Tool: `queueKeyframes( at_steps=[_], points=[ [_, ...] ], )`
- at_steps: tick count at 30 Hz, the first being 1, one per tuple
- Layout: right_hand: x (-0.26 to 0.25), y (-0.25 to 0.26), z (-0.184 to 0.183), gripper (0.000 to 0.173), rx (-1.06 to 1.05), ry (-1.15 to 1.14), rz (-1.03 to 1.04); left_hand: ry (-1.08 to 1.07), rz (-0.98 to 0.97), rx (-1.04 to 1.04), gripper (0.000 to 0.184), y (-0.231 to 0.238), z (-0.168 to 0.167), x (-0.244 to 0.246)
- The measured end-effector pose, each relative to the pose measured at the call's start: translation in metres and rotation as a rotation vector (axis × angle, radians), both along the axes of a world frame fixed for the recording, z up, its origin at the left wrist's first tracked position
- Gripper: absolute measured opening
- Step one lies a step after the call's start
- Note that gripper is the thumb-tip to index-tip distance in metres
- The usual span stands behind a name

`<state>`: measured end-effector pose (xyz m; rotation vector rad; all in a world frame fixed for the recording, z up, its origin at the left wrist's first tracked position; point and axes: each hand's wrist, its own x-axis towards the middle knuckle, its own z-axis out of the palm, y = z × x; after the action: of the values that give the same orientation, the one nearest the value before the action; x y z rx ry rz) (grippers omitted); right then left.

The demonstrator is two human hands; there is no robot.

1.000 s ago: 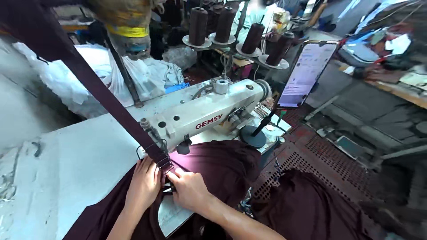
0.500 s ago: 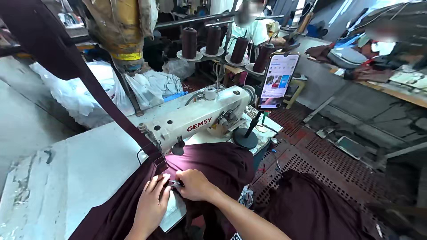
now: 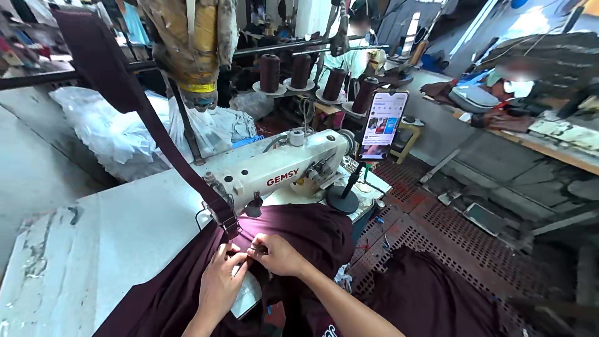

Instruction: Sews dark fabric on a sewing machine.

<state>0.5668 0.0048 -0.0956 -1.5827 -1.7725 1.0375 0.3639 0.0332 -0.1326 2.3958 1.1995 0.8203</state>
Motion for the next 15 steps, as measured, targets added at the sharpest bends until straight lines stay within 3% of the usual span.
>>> queueKeyframes(
  at_steps=[7, 15],
  points=[
    [-0.002, -0.017, 0.003, 0.053, 0.015, -0.111, -0.032, -0.159, 0.091, -0.119, 0.03, -0.002, 0.011, -0.006],
    [-0.025, -0.017, 0.004, 0.04, 0.11, -0.442, -0.032, -0.271, 0.091, -0.101, 0.027, -0.005, 0.004, -0.004]
  ],
)
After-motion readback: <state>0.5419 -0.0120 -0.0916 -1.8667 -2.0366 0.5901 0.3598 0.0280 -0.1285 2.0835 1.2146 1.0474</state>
